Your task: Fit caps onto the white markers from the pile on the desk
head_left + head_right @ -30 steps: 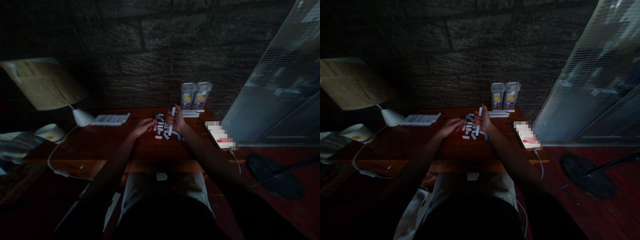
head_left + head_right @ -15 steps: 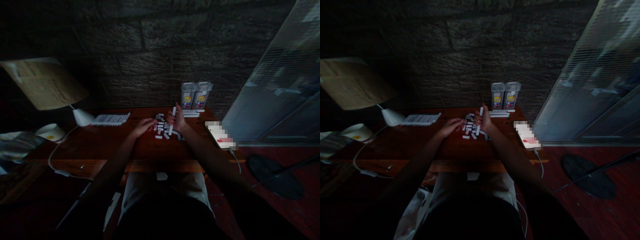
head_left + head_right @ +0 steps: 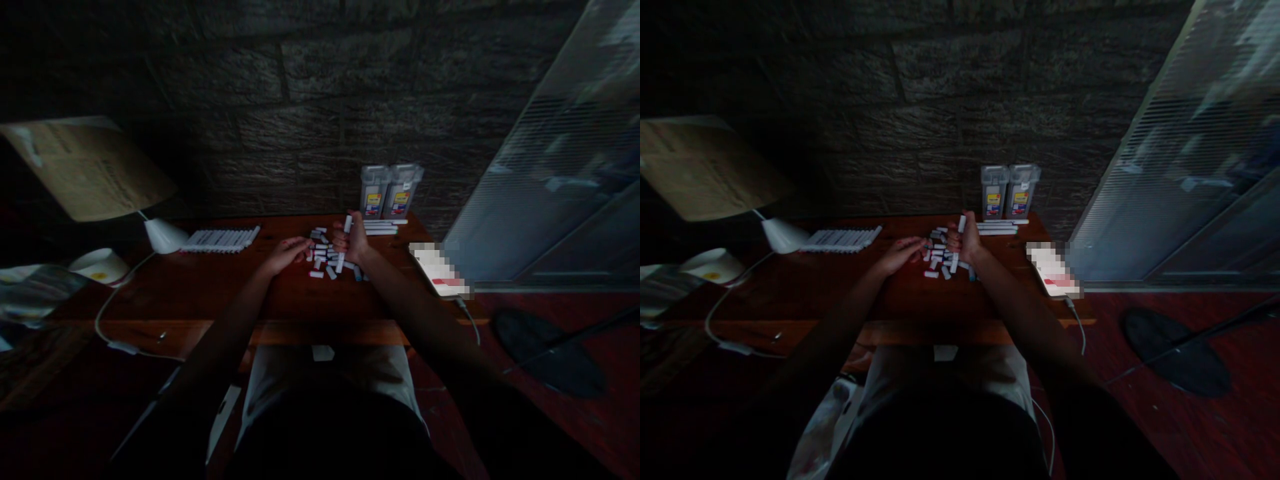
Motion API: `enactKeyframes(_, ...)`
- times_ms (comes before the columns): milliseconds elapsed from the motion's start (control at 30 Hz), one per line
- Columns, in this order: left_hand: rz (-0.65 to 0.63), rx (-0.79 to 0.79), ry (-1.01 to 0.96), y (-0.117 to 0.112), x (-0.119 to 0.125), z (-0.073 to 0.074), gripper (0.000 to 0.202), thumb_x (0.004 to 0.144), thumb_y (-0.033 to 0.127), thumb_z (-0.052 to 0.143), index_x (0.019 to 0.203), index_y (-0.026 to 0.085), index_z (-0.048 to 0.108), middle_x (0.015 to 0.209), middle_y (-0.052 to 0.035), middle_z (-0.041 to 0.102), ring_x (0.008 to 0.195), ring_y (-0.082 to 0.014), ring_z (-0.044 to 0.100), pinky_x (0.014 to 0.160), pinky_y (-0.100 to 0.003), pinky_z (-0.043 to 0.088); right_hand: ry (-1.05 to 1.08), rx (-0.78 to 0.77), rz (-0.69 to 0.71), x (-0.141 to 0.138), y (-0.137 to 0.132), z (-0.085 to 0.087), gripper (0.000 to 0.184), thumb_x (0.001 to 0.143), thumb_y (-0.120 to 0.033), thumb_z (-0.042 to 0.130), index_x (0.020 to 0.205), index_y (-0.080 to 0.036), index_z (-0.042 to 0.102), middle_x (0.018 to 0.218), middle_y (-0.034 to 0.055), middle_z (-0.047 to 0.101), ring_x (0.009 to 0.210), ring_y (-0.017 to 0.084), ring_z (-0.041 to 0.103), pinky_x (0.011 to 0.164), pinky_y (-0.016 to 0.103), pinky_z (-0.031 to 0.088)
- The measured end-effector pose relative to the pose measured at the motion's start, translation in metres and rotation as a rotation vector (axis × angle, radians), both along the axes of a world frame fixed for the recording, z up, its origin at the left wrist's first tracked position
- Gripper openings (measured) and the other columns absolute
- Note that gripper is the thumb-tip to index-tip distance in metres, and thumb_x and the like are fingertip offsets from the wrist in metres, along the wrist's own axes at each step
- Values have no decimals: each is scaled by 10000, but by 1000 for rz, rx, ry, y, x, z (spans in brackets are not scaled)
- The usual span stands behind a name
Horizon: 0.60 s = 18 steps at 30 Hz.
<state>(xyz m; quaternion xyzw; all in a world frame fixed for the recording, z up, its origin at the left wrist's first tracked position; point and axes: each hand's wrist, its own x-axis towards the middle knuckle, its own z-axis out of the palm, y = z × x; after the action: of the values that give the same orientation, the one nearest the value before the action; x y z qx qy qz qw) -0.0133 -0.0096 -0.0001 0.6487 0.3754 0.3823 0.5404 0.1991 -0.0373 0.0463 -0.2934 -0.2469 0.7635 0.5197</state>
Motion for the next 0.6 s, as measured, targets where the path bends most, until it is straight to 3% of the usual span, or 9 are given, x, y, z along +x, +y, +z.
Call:
enactKeyframes(400, 0, -17, -11, -2, 0, 3, 404, 762, 504, 799, 905, 133, 727, 696, -33, 686, 515, -79, 506, 480, -203, 345, 21, 3, -31, -5, 4, -8, 556, 949, -725, 300, 671, -249, 374, 404, -99, 214, 386, 85, 68, 349, 217, 68)
enactKeyframes(600, 15, -17, -10, -2, 1, 4, 436, 726, 523, 819, 895, 131, 733, 683, -27, 680, 503, -74, 496, 471, -201, 329, 58, 45, -22, -1, 9, -11, 619, 904, -816, 367, 717, -233, 453, 426, -108, 245, 379, 72, 124, 368, 204, 131)
